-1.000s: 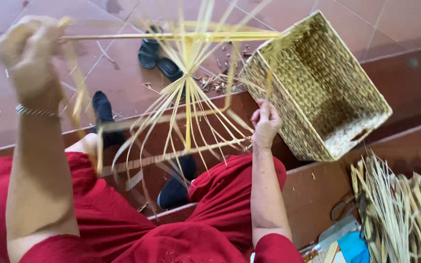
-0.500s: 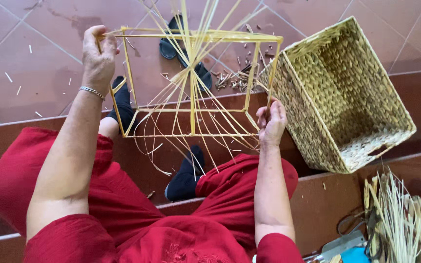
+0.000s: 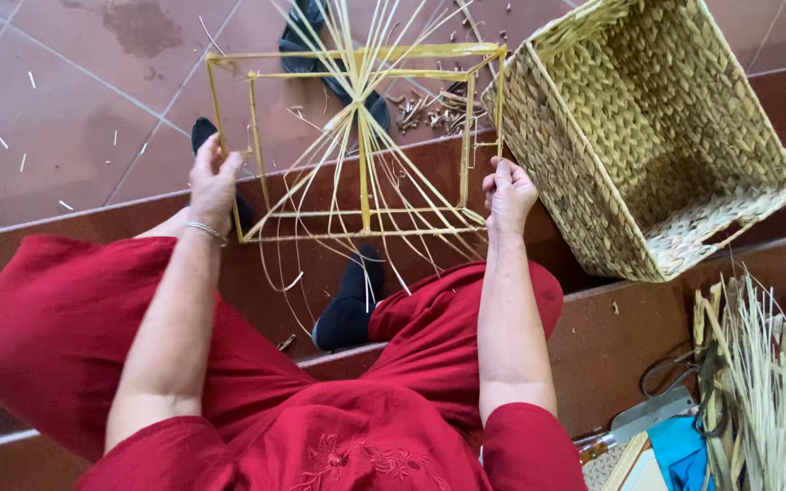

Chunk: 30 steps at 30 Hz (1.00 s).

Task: The person sits on the floor and weaves a basket using dried palm leaves. They interlace the leaves through a pre-formed frame, occasionally picking up additional leaves from a nearby pile and adjusting the structure.

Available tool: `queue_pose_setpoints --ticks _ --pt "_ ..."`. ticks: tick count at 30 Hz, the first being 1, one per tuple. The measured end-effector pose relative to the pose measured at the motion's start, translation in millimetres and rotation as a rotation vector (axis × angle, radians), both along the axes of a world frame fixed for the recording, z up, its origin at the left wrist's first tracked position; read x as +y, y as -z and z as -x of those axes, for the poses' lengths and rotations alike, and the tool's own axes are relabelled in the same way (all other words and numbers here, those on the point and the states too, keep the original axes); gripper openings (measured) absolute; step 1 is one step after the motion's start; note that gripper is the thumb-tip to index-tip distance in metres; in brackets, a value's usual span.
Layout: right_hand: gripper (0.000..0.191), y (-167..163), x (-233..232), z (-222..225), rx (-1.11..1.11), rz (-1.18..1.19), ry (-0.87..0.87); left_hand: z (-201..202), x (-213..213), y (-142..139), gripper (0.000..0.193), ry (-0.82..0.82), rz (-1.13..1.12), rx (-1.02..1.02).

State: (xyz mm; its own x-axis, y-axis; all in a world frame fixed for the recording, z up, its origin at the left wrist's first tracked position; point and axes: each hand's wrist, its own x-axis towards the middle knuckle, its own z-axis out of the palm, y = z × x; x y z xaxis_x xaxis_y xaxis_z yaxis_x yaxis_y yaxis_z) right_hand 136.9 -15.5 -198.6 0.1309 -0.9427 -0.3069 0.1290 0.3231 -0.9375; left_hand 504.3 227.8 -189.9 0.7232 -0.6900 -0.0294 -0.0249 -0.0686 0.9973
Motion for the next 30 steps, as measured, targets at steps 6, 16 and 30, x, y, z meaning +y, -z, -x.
queue_pose_setpoints --ticks 6,16,30 --pt "0.018 3 -3 1 -0.056 -0.099 0.03 39 6 -2 0.026 -0.162 -0.284 0.258" --pt "0.028 11 3 4 0.2 -0.008 -0.231 15 -1 27 0.014 -0.289 0.036 0.391" --pt "0.045 -34 16 8 -0.194 0.126 -0.25 -24 -2 -31 0.026 -0.344 0.328 0.407"
